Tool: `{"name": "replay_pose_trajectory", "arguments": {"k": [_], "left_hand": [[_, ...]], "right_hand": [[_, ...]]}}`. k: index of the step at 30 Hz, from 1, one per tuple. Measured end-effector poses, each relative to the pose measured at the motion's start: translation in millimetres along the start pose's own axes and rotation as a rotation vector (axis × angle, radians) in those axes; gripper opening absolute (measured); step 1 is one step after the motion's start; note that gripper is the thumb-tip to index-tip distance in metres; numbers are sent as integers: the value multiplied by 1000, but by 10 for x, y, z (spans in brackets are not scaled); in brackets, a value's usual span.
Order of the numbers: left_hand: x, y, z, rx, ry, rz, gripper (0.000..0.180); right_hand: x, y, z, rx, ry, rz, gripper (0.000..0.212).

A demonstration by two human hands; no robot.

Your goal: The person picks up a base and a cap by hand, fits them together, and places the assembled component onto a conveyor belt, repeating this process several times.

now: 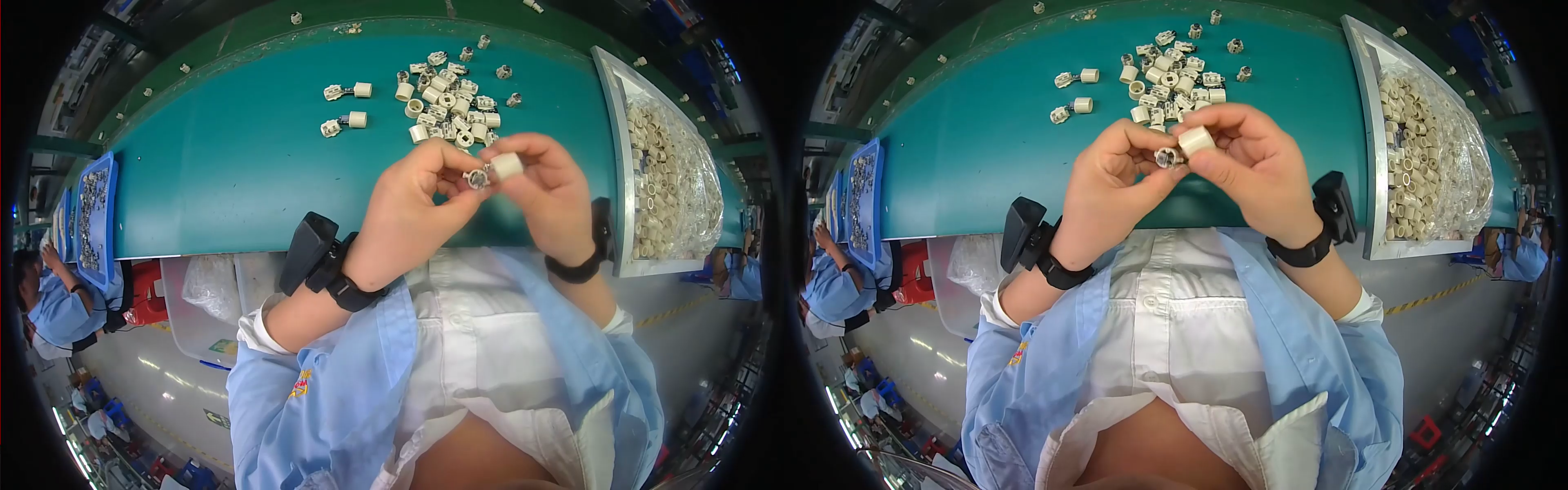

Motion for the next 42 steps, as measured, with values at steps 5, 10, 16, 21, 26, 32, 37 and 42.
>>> {"name": "replay_pose_trajectory", "arguments": {"k": [5,10,16,21,26,32,37,42], "left_hand": [[100,-38,-6,7,-52,-42,23],[149,-71,-44,17,84,-71,24],[137,-80,-10,-21,-70,-80,22],[142,-86,-105,-173,89,-43,21],[112,-104,-83,-113,68,-36,23],[95,-102,90,163,-356,-48,20],[81,-117,126,200,-350,-37,19],[41,-132,126,165,-295,-25,17]], "right_hand": [[31,57,-200,-134,378,7,27],[19,59,-281,-167,516,33,30],[40,16,-279,-159,338,-54,28],[103,-4,-170,-126,119,-83,23],[122,-5,-96,-90,-37,-121,23],[64,5,-27,-62,-125,-73,22],[91,8,-20,-79,-110,-108,18],[88,-2,-83,-142,-142,-134,17]]}}
Point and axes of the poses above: each hand's wrist, its own y-axis towards the middle knuckle, its own x-axis out of the back of the hand, z = x × y, the point moved 9 cm from there along y, towards the middle knuckle, and after that the axes turned 8 degrees about -y, right-handed, at the moved point
